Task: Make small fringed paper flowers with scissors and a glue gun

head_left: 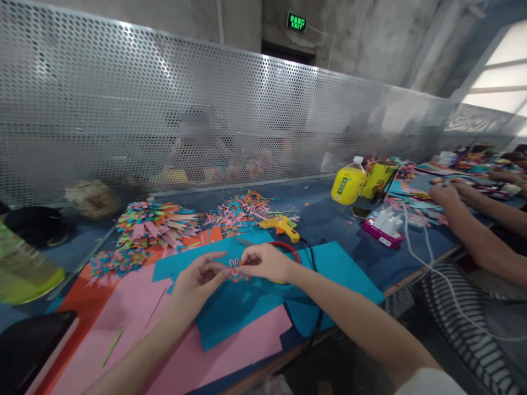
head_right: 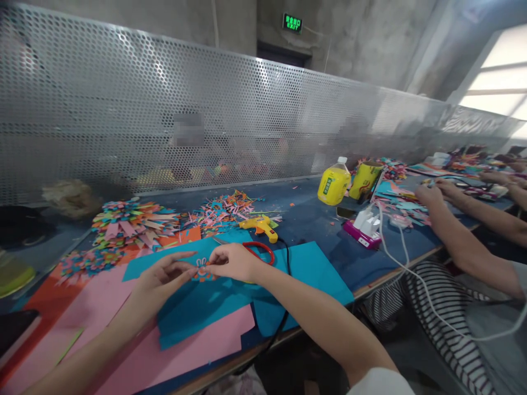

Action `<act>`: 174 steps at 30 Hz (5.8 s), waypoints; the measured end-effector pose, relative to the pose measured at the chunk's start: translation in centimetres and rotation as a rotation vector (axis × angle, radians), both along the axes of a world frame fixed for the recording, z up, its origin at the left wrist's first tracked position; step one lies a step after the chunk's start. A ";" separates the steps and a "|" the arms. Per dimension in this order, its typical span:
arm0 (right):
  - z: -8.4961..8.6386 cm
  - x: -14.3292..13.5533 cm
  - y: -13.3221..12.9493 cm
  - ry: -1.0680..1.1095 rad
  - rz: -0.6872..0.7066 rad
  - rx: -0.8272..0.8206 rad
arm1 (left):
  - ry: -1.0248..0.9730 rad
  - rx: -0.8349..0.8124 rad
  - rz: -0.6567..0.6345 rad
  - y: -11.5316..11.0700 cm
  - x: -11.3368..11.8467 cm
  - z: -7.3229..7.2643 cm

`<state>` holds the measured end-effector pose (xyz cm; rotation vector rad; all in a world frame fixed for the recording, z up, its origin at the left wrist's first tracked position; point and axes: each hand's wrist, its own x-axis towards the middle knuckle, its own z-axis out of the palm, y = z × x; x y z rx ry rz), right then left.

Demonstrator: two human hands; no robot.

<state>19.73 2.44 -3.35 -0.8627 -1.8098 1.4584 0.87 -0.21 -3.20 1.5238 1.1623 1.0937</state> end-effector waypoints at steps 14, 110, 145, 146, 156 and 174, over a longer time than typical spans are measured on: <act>-0.1 0.0 0.0 0.019 -0.013 -0.009 | 0.023 -0.014 -0.014 0.3 -0.5 -0.8; 1.5 0.1 -0.3 -0.116 -0.069 0.129 | 0.006 -0.043 -0.070 -0.8 0.0 0.6; 0.9 0.1 0.1 -0.162 -0.121 0.196 | 0.187 0.064 0.038 -0.5 -1.3 1.3; 0.9 0.1 0.1 -0.165 -0.126 0.199 | 0.261 0.113 0.085 -0.5 -1.7 1.6; 0.6 0.7 0.7 -0.462 -0.108 0.601 | 0.706 0.435 0.386 -0.3 -7.7 2.5; 0.8 0.8 -0.1 -0.599 0.229 0.959 | 0.944 0.447 -0.181 1.2 -0.9 -0.3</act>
